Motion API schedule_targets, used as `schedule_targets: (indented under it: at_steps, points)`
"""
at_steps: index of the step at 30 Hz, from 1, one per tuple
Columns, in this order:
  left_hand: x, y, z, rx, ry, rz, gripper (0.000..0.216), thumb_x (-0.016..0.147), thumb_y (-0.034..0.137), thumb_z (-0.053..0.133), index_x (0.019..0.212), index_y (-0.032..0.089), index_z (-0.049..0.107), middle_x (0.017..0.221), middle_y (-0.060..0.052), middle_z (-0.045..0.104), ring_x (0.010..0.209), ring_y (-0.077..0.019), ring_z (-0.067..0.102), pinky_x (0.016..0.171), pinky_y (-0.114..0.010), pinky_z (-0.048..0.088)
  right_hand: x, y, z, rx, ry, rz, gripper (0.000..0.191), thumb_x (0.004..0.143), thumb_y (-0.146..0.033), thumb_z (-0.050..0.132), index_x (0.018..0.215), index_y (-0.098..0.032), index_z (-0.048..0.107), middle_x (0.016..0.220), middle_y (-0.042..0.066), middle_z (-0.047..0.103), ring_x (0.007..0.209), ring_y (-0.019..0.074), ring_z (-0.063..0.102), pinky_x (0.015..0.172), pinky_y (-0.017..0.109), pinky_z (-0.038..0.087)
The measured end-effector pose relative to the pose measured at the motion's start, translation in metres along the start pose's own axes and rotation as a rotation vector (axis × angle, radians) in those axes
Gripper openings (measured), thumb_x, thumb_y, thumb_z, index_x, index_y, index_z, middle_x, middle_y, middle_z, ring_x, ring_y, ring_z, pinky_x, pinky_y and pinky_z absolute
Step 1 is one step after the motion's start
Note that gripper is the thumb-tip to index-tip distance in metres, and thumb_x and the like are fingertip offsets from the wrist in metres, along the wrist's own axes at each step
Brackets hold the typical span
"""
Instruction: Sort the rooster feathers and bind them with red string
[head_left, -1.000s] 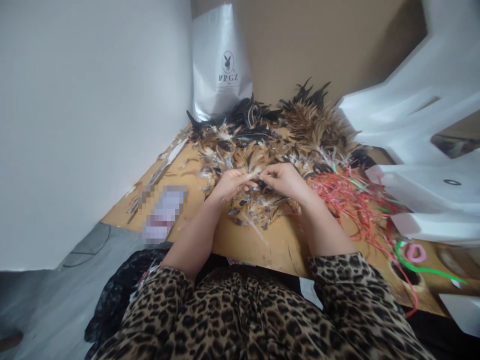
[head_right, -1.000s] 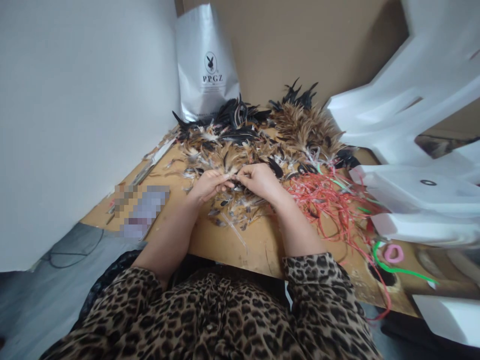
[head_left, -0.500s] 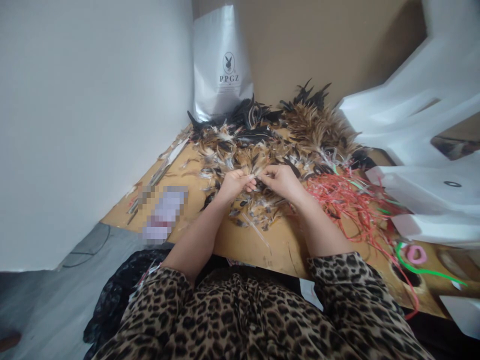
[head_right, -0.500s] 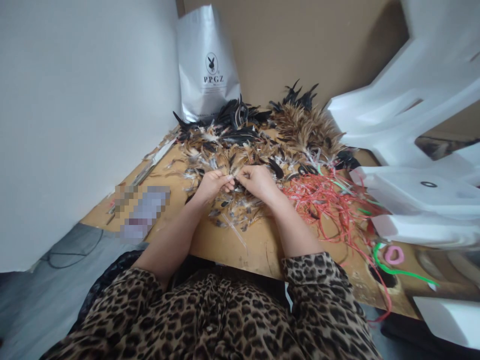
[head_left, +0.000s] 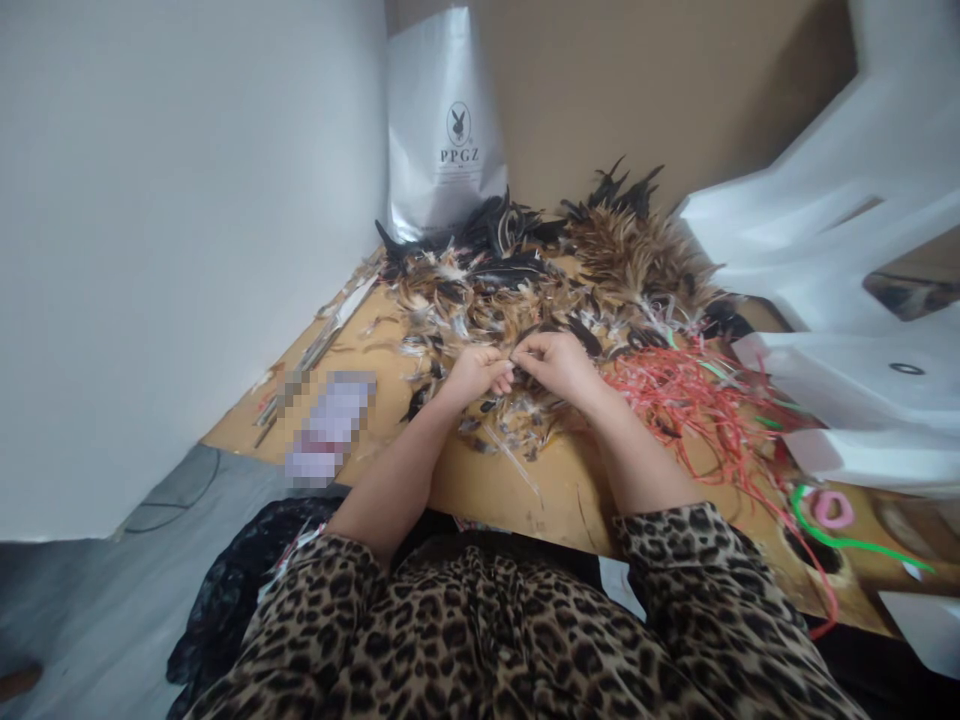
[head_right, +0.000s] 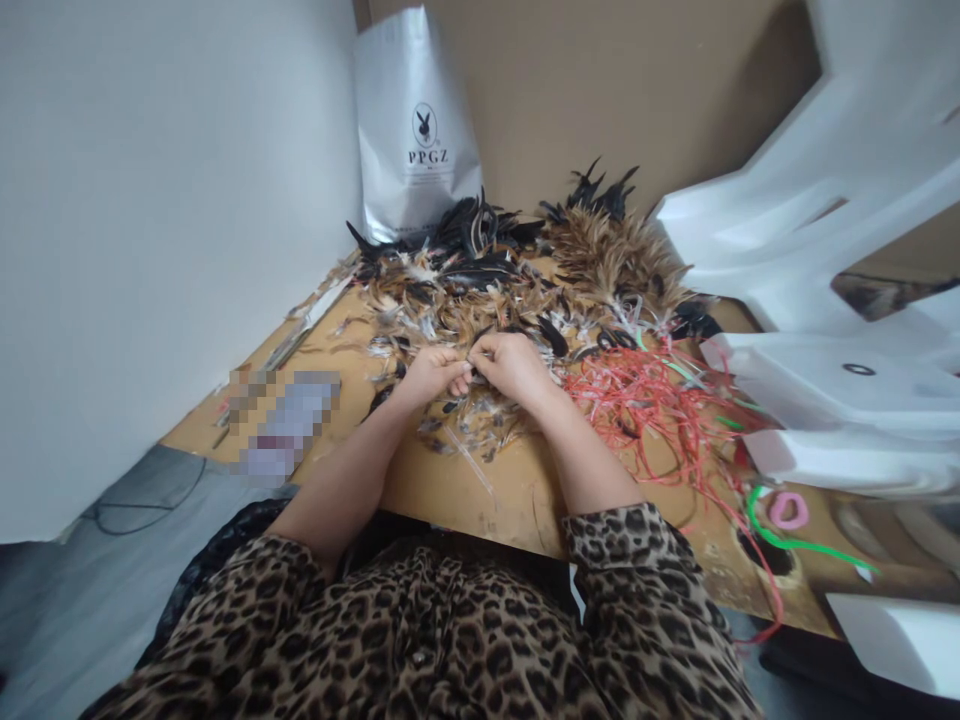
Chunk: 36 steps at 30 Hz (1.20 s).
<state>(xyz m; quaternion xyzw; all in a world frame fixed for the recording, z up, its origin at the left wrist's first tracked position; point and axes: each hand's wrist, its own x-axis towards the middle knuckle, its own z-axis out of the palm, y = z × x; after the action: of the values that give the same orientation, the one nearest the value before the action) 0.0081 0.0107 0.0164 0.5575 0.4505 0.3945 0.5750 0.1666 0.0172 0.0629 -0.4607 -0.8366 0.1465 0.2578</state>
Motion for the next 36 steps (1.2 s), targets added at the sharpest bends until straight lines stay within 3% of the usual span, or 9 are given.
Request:
schedule_targets:
  at_steps: [8,15,18,21,26,28,31,34,36]
  points:
    - [-0.005,-0.003,0.0,0.298,-0.044,0.001,0.021,0.079,0.016,0.048,0.058,0.012,0.053,0.042,0.003,0.051,0.035,-0.0047,0.044,0.04,-0.015,0.034,-0.01,-0.033,-0.02,-0.561,-0.25,-0.036,0.026,0.083,-0.025,0.045,0.077,-0.017,0.068,0.082,0.01,0.067,0.073,0.0197,0.06,0.057,0.027,0.032]
    - [-0.014,0.005,0.006,0.488,-0.21,0.029,0.02,0.066,0.003,0.048,0.05,0.012,0.055,0.039,0.001,0.052,0.038,-0.0096,0.049,0.044,-0.019,0.037,-0.013,-0.044,-0.017,-0.559,-0.332,-0.204,0.022,0.082,-0.021,0.048,0.076,-0.014,0.068,0.081,0.01,0.063,0.071,0.0189,0.058,0.055,0.028,0.028]
    - [-0.018,0.007,0.006,0.434,-0.248,-0.011,0.017,0.07,0.011,0.052,0.054,0.012,0.059,0.04,0.001,0.052,0.035,-0.0072,0.045,0.042,-0.018,0.035,-0.008,-0.031,-0.019,-0.42,-0.31,-0.206,0.021,0.081,-0.024,0.05,0.072,-0.014,0.066,0.08,0.009,0.063,0.071,0.0165,0.056,0.057,0.027,0.03]
    - [-0.02,0.008,0.006,0.362,-0.286,0.034,0.018,0.072,0.022,0.057,0.058,0.012,0.062,0.042,0.001,0.054,0.036,-0.0055,0.045,0.042,-0.016,0.033,-0.003,-0.008,-0.025,-0.084,-0.322,-0.173,0.017,0.075,-0.029,0.058,0.069,-0.015,0.065,0.073,0.004,0.062,0.069,0.0135,0.053,0.061,0.024,0.034]
    - [-0.022,0.016,0.008,0.205,-0.298,0.08,0.025,0.072,0.034,0.062,0.065,0.011,0.065,0.048,0.0,0.057,0.039,-0.0057,0.048,0.041,-0.017,0.034,0.001,0.031,-0.025,0.556,-0.429,0.103,0.031,0.064,-0.045,0.067,0.069,-0.014,0.063,0.064,0.002,0.06,0.058,0.0122,0.051,0.058,0.025,0.038]
    - [-0.021,0.02,0.008,0.123,-0.242,0.082,0.027,0.071,0.037,0.063,0.064,0.01,0.064,0.048,-0.001,0.057,0.039,-0.0055,0.048,0.041,-0.017,0.035,0.002,0.038,-0.02,0.686,-0.387,0.136,0.034,0.06,-0.047,0.069,0.067,-0.015,0.062,0.065,0.003,0.061,0.06,0.0134,0.052,0.058,0.026,0.039]
    - [-0.018,0.021,0.007,-0.002,-0.087,0.076,0.028,0.071,0.037,0.064,0.061,0.011,0.062,0.046,0.0,0.055,0.037,-0.0046,0.046,0.04,-0.017,0.034,0.004,0.04,-0.006,0.673,-0.197,0.132,0.032,0.057,-0.045,0.071,0.058,-0.016,0.057,0.056,0.0,0.054,0.055,0.0113,0.045,0.053,0.024,0.034]
    - [-0.011,0.017,0.005,-0.14,0.09,0.063,0.027,0.071,0.036,0.064,0.06,0.011,0.061,0.047,0.0,0.055,0.037,-0.0049,0.045,0.04,-0.018,0.034,0.007,0.034,0.011,0.69,-0.061,0.192,0.031,0.067,-0.045,0.064,0.06,-0.016,0.054,0.048,-0.005,0.041,0.047,0.0078,0.034,0.049,0.023,0.028]
    - [-0.007,0.012,0.003,-0.203,0.193,0.07,0.023,0.071,0.031,0.064,0.061,0.011,0.06,0.051,-0.001,0.057,0.041,-0.0055,0.048,0.042,-0.018,0.036,0.007,0.028,0.019,0.692,-0.02,0.208,0.03,0.072,-0.045,0.06,0.068,-0.015,0.057,0.051,-0.005,0.044,0.048,0.0076,0.034,0.05,0.023,0.029]
